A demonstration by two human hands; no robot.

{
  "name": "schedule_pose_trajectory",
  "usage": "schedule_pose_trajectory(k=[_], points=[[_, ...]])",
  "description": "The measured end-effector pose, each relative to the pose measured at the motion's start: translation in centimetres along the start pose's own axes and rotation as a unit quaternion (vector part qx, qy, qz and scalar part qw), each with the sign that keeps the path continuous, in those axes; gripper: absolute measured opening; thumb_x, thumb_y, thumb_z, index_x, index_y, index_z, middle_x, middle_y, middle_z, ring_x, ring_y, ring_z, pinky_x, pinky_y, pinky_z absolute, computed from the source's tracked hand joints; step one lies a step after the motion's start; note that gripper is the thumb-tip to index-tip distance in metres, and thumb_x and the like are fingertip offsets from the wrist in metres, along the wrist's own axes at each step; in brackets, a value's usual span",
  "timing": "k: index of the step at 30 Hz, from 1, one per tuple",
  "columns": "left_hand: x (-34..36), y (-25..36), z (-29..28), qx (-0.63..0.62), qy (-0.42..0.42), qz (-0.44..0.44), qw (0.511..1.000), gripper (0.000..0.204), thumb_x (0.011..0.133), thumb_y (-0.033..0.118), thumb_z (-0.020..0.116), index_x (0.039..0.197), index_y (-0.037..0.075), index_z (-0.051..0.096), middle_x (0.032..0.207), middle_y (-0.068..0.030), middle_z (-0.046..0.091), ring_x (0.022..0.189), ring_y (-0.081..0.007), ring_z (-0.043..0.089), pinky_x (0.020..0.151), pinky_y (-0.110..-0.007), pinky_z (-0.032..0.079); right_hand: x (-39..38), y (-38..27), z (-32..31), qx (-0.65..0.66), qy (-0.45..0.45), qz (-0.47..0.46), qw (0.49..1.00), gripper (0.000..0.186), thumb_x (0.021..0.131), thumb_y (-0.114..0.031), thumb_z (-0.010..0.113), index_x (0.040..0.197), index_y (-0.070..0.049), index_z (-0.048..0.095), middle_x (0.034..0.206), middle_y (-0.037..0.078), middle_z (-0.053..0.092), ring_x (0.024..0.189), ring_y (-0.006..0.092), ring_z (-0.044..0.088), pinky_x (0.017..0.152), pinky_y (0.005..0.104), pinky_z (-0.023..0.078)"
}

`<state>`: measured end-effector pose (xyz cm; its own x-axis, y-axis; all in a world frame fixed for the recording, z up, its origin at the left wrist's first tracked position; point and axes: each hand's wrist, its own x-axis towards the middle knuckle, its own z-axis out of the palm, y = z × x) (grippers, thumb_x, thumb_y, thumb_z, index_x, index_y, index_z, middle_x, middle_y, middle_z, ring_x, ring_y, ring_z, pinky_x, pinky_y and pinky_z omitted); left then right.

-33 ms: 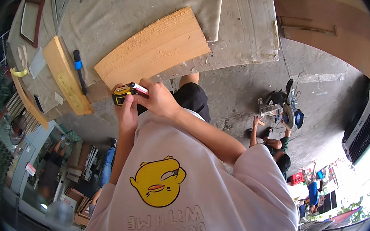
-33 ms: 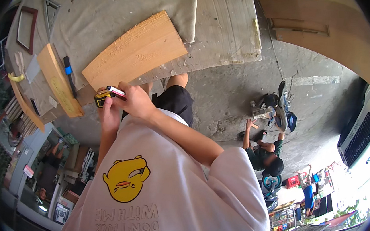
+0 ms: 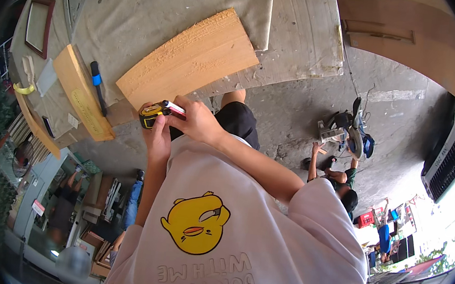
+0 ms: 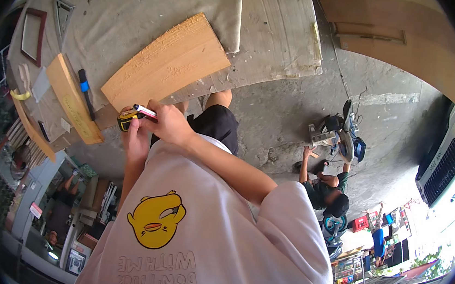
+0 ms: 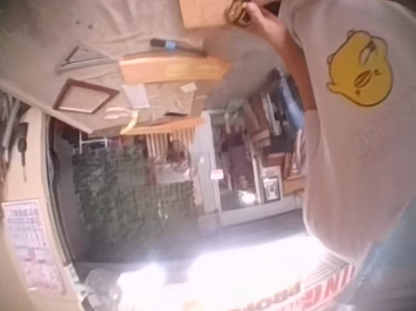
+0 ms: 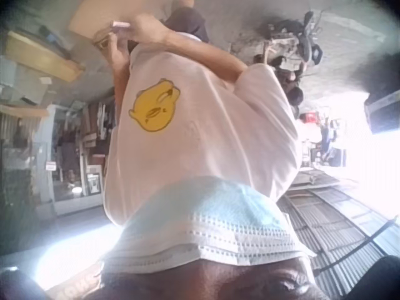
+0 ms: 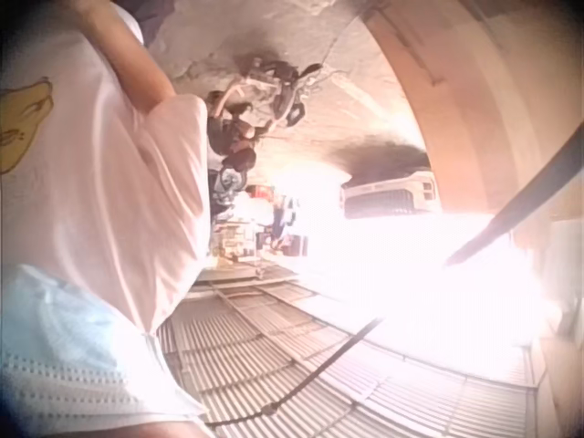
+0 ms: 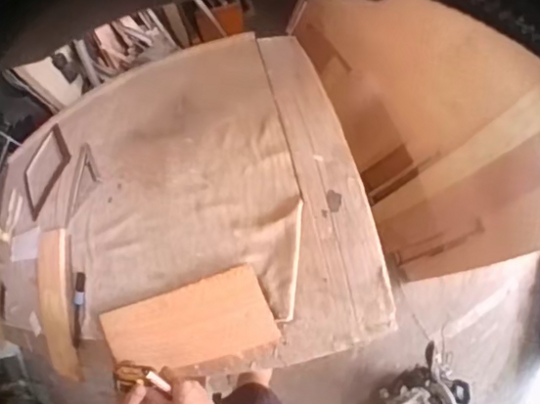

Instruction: The person measures a rectangular wooden board with a tape measure and marks it with a marker. They then use a speed square to draw straight lines on the board. The person handles the board, tape measure, marker, and speed square throughout the task.

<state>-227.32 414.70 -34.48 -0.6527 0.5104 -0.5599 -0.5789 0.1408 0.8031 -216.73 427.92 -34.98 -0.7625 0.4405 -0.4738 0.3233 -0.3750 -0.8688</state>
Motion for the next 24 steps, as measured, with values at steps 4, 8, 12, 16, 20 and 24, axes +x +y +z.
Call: schedule_pose_trajectory(k=[4, 8, 12, 16, 20, 24], points=[[0.8, -0.2, 2.5, 0.043, 0.018, 0.019, 0.999, 0.056, 0.086, -0.001, 0.069, 0.132, 0.009, 0.039, 0.122, -0.0137, 0.054, 0.115, -0.0231, 0.055, 0.101, -0.037, 0.045, 0.6, 0.6, -2.1, -0.011, 0.003, -0.002, 1.000, 0.035, 0.085, -0.029, 0.074, 0.101, 0.000, 0.064, 0.081, 0.022, 0.068, 0.078, 0.0384, 0.068, 0.070, 0.0442, 0.052], [2.4, 1.0, 3.2, 0.125, 0.144, 0.118, 0.974, 0.061, 0.085, 0.000, 0.072, 0.133, 0.007, 0.035, 0.124, -0.0149, 0.050, 0.116, -0.0237, 0.051, 0.103, -0.038, 0.042, 2.0, -1.0, -7.1, -0.064, 0.008, -0.019, 0.998, 0.029, 0.086, -0.018, 0.075, 0.106, 0.000, 0.063, 0.087, 0.016, 0.070, 0.080, 0.0259, 0.069, 0.072, 0.0382, 0.052], [7.4, 3.4, -3.4, 0.144, 0.243, 0.164, 0.945, 0.067, 0.083, 0.004, 0.076, 0.133, 0.004, 0.032, 0.125, -0.0149, 0.046, 0.117, -0.0227, 0.049, 0.104, -0.037, 0.041, 6.2, 0.6, -15.1, -0.113, 0.176, -0.103, 0.972, 0.029, 0.087, -0.020, 0.074, 0.107, -0.002, 0.064, 0.084, 0.013, 0.070, 0.078, 0.0218, 0.067, 0.072, 0.0375, 0.052], [9.5, 3.8, -7.5, 0.203, 0.269, 0.174, 0.925, 0.073, 0.079, 0.006, 0.083, 0.130, 0.000, 0.031, 0.121, -0.0157, 0.045, 0.114, -0.0222, 0.051, 0.101, -0.034, 0.045, 9.7, 0.5, -19.7, -0.206, 0.229, -0.033, 0.951, 0.033, 0.088, -0.032, 0.073, 0.099, -0.002, 0.067, 0.079, 0.015, 0.069, 0.076, 0.0288, 0.068, 0.071, 0.0397, 0.052], [10.9, 3.5, -7.2, 0.250, 0.306, 0.170, 0.903, 0.071, 0.077, 0.006, 0.085, 0.125, -0.001, 0.033, 0.120, -0.0163, 0.046, 0.109, -0.0211, 0.055, 0.094, -0.031, 0.051, 11.0, 0.5, -19.9, -0.257, 0.243, -0.009, 0.935, 0.033, 0.088, -0.033, 0.071, 0.097, -0.002, 0.068, 0.078, 0.015, 0.069, 0.073, 0.0295, 0.068, 0.069, 0.0398, 0.052], [12.6, 1.3, -9.2, 0.207, 0.306, 0.230, 0.900, 0.075, 0.077, 0.013, 0.087, 0.129, -0.005, 0.035, 0.123, -0.0185, 0.051, 0.110, -0.0220, 0.057, 0.093, -0.034, 0.052, 11.6, 1.3, -19.1, -0.257, 0.255, -0.040, 0.931, 0.031, 0.087, -0.032, 0.072, 0.096, -0.002, 0.070, 0.076, 0.013, 0.069, 0.067, 0.0256, 0.067, 0.066, 0.0378, 0.052]])
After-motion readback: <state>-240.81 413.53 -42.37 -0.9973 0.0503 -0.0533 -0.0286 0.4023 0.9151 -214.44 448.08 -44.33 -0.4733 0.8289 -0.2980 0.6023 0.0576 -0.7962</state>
